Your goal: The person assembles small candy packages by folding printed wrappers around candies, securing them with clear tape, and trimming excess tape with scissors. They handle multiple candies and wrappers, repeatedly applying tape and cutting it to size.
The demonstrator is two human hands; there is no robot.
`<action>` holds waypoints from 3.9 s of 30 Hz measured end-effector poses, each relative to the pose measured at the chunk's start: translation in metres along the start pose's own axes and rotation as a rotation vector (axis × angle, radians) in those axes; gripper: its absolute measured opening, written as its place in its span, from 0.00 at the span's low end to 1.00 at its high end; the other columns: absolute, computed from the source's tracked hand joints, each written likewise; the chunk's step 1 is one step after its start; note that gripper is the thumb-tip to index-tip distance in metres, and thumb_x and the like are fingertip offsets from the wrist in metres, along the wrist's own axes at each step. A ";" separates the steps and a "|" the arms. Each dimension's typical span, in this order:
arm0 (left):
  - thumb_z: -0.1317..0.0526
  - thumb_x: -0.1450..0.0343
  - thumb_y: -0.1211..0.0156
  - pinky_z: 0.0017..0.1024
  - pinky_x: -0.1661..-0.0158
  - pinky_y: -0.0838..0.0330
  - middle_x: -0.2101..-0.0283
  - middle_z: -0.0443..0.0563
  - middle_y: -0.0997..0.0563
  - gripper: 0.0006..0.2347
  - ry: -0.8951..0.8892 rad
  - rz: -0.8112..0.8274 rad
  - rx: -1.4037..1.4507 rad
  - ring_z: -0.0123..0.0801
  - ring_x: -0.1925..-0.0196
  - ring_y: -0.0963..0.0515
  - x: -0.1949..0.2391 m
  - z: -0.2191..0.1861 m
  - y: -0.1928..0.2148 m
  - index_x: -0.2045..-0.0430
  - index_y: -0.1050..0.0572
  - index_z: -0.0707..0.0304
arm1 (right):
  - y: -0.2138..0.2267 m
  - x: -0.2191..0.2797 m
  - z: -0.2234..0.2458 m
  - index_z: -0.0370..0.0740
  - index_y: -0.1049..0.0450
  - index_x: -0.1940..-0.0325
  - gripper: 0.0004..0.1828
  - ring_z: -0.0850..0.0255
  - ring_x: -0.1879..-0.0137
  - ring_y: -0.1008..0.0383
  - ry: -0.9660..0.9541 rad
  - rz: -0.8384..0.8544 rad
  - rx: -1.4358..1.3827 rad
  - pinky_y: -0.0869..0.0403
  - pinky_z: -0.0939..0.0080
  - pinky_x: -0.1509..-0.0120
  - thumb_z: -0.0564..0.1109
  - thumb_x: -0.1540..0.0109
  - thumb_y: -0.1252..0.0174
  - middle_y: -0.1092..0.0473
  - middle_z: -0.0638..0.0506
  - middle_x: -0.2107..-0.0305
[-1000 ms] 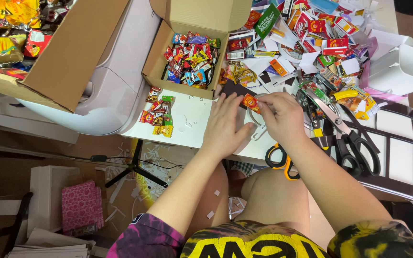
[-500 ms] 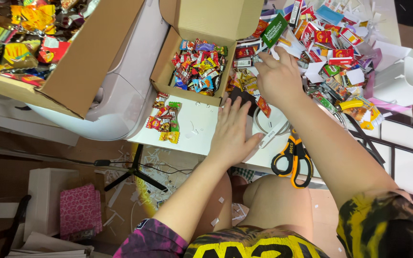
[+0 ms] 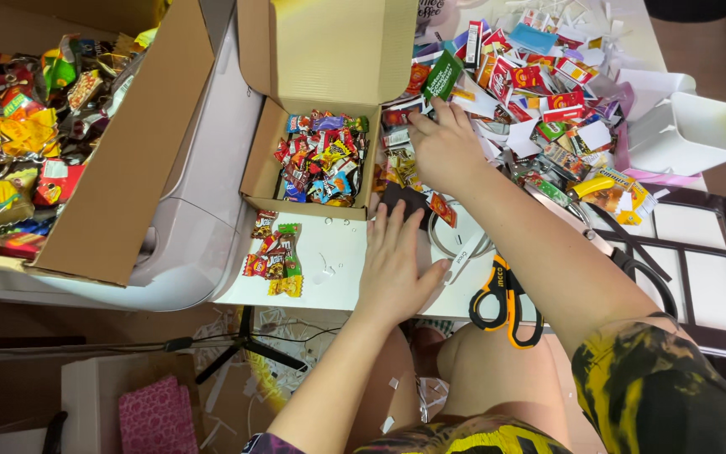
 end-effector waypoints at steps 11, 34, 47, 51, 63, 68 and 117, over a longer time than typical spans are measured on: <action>0.58 0.30 0.39 0.54 0.28 0.58 0.31 0.75 0.38 0.33 0.008 -0.124 0.149 0.66 0.25 0.45 -0.003 0.015 -0.002 0.32 0.45 0.75 | 0.097 0.055 -0.014 0.43 0.18 0.60 0.08 0.54 0.53 0.22 -0.211 -0.209 -0.582 0.25 0.57 0.47 0.40 0.44 0.30 0.23 0.52 0.65; 0.57 0.24 0.47 0.39 0.56 0.24 0.69 0.50 0.15 0.07 0.194 -0.246 0.480 0.44 0.61 0.16 0.008 0.030 0.012 0.62 0.23 0.57 | 0.045 0.113 0.021 0.32 0.20 0.53 0.18 0.66 0.62 0.22 -0.299 0.153 -1.514 0.22 0.66 0.54 0.28 0.46 0.31 0.22 0.47 0.69; 0.60 0.22 0.53 0.29 0.61 0.28 0.73 0.48 0.16 0.11 0.232 -0.290 0.586 0.32 0.67 0.21 0.013 0.038 0.009 0.69 0.21 0.59 | 0.054 0.114 0.028 0.35 0.17 0.60 0.09 0.63 0.64 0.23 -0.170 0.071 -1.311 0.24 0.64 0.56 0.30 0.43 0.31 0.22 0.46 0.71; 0.60 0.23 0.48 0.38 0.55 0.26 0.68 0.58 0.16 0.09 0.210 -0.311 0.612 0.39 0.61 0.19 0.014 0.028 0.017 0.56 0.22 0.64 | 0.060 0.113 0.031 0.37 0.17 0.61 0.10 0.63 0.65 0.24 -0.189 0.063 -1.261 0.24 0.64 0.57 0.30 0.44 0.29 0.23 0.47 0.73; 0.59 0.23 0.45 0.37 0.52 0.24 0.63 0.55 0.14 0.08 0.159 -0.295 0.592 0.40 0.56 0.15 0.013 0.037 0.008 0.55 0.20 0.57 | 0.081 0.107 0.038 0.35 0.18 0.62 0.11 0.58 0.65 0.23 -0.064 -0.070 -1.145 0.22 0.60 0.57 0.26 0.46 0.33 0.23 0.46 0.70; 0.56 0.23 0.46 0.41 0.49 0.25 0.60 0.56 0.15 0.11 0.130 -0.286 0.647 0.41 0.53 0.17 0.013 0.034 0.009 0.51 0.23 0.61 | 0.093 0.113 0.028 0.43 0.15 0.65 0.13 0.57 0.58 0.23 -0.040 -0.306 -0.953 0.23 0.59 0.53 0.27 0.44 0.34 0.24 0.49 0.60; 0.58 0.27 0.36 0.38 0.51 0.24 0.62 0.55 0.15 0.09 0.168 -0.282 0.532 0.41 0.53 0.16 0.013 0.034 0.007 0.55 0.21 0.57 | 0.076 0.111 0.030 0.37 0.17 0.58 0.09 0.61 0.65 0.25 -0.114 -0.071 -1.194 0.26 0.62 0.58 0.30 0.40 0.34 0.23 0.46 0.70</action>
Point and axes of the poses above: each hand's wrist, its own x-axis away from the middle knuckle, its own y-axis out of the back of the hand, z = x × y, the point moved 6 cm from there along -x, towards the middle knuckle
